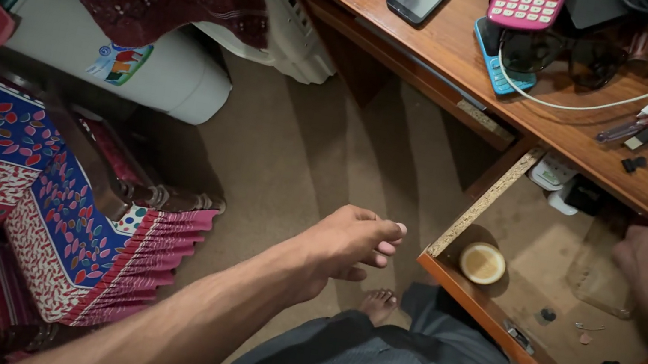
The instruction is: Cleaning electronic devices with a cloth and organizing various items within a desk drawer.
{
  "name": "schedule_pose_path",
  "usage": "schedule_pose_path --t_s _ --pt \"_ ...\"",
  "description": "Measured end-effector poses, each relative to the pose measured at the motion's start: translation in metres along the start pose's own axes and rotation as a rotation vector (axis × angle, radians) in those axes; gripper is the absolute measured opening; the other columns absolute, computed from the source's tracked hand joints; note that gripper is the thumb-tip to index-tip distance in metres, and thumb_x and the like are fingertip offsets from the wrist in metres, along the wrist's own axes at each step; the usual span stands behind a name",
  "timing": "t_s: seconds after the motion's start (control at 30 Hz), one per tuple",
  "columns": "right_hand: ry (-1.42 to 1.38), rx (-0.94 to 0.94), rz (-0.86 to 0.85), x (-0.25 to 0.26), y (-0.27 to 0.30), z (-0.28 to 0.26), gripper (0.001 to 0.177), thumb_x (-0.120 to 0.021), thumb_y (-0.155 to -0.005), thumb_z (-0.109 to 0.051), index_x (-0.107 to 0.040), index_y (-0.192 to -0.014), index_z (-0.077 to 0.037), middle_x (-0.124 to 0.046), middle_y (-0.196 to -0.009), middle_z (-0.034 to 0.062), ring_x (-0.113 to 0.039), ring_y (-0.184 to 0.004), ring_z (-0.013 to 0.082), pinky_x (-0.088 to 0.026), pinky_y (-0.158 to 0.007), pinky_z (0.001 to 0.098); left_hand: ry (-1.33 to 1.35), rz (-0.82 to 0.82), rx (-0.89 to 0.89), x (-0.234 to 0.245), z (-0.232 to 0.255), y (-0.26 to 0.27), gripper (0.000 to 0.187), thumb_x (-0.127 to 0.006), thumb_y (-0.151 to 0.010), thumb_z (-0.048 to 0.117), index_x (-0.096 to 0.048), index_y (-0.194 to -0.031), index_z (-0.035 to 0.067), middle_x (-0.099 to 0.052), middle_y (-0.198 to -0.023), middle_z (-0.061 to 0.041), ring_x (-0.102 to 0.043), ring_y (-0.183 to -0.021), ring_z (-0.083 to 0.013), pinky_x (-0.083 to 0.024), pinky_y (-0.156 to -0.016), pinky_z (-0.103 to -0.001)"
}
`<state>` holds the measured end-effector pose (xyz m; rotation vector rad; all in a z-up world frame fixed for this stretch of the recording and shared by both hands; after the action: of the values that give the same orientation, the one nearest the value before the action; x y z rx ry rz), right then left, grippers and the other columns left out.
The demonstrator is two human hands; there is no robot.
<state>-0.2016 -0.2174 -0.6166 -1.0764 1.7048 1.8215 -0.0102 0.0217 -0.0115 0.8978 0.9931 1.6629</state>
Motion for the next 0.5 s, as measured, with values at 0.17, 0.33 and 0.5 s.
schedule_pose_path --t_s 0.17,0.33,0.5 --pt "0.596 0.072 0.33 -0.336 -0.18 -0.145 0.019 -0.046 -0.108 -0.025 -0.054 -0.118 -0.011 -0.06 -0.117 0.0083 -0.064 -0.104 0.0257 -0.059 -0.099 0.0435 -0.037 -0.015 -0.01 -0.003 0.004 0.005 0.029 -0.058 -0.095 0.042 -0.066 -0.102 0.014 -0.061 -0.089 0.005 -0.058 -0.082 -0.0066 -0.049 -0.074 -0.029" --pt "0.653 0.056 0.38 -0.432 -0.151 -0.25 0.033 -0.038 -0.111 -0.024 -0.056 -0.133 -0.007 -0.061 -0.128 0.009 -0.06 -0.112 0.0239 -0.058 -0.11 0.0452 0.007 -0.03 -0.014 -0.009 0.012 0.01 0.027 -0.061 -0.094 0.039 -0.067 -0.101 0.014 -0.061 -0.09 0.005 -0.059 -0.081 -0.0063 -0.049 -0.072 -0.028" --pt "0.807 0.128 0.382 -0.458 -0.06 -0.244 0.019 -0.048 -0.106 -0.011 -0.052 -0.124 -0.012 -0.06 -0.119 0.0035 -0.065 -0.112 0.025 -0.059 -0.102 0.0429 0.087 -0.114 -0.102 -0.015 0.003 -0.012 0.027 -0.064 -0.095 0.036 -0.067 -0.098 0.01 -0.061 -0.088 0.003 -0.056 -0.077 -0.0071 -0.044 -0.064 -0.027"
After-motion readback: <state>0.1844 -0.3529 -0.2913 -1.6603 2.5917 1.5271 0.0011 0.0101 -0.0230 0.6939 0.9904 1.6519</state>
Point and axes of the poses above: each hand's wrist, its own y-axis away from the middle knuckle, its own x-axis out of the back of the hand, z = x × y, the point moved 4 cm from there along -y, towards the middle knuckle
